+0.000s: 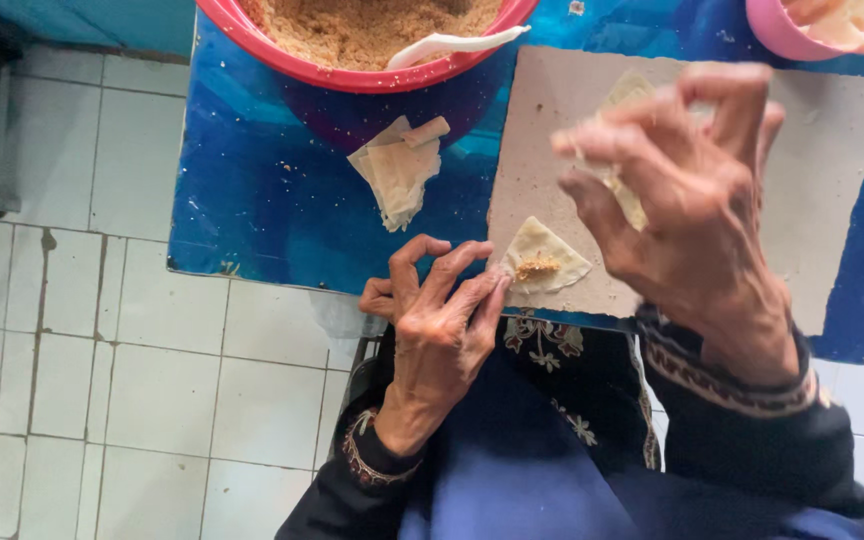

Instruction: The person sits at a low table folding thin square wrappers in half into triangles and stacking the folded pieces on a board. They then spoon brown filling from a red bowl onto a wrapper and fold the wrapper over the filling, adding finished pieces to the stack.

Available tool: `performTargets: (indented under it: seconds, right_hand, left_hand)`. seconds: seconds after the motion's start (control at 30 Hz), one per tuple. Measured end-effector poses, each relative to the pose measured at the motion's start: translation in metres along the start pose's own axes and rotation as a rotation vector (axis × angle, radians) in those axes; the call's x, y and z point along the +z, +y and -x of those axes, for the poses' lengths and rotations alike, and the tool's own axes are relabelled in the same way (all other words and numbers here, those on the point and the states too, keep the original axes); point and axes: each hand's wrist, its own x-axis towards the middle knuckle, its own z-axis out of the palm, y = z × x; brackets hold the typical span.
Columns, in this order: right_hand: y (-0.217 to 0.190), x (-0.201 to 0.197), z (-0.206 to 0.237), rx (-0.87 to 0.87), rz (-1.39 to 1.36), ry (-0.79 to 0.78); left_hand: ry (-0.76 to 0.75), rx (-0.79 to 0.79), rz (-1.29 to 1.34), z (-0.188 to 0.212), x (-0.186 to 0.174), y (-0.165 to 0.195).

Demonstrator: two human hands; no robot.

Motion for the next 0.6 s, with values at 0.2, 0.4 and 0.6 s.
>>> performTargets:
  seconds: [0.2, 0.4, 0.6]
  right_hand:
    - [-0.019, 0.013, 0.074, 0.234, 0.142, -0.105]
    - [-0.031, 0.025, 0.083, 0.351, 0.087, -0.067]
    - [-0.035, 0.023, 0.076, 0.346, 0.097, -0.063]
  left_hand:
    - [0.015, -0.019, -0.021, -0.001, 0.005, 0.002]
    - [-0.043, -0.003, -0.097, -0.004, 0.005, 0.007]
    - [-0.082, 0.049, -0.174, -0.006, 0.002, 0.012]
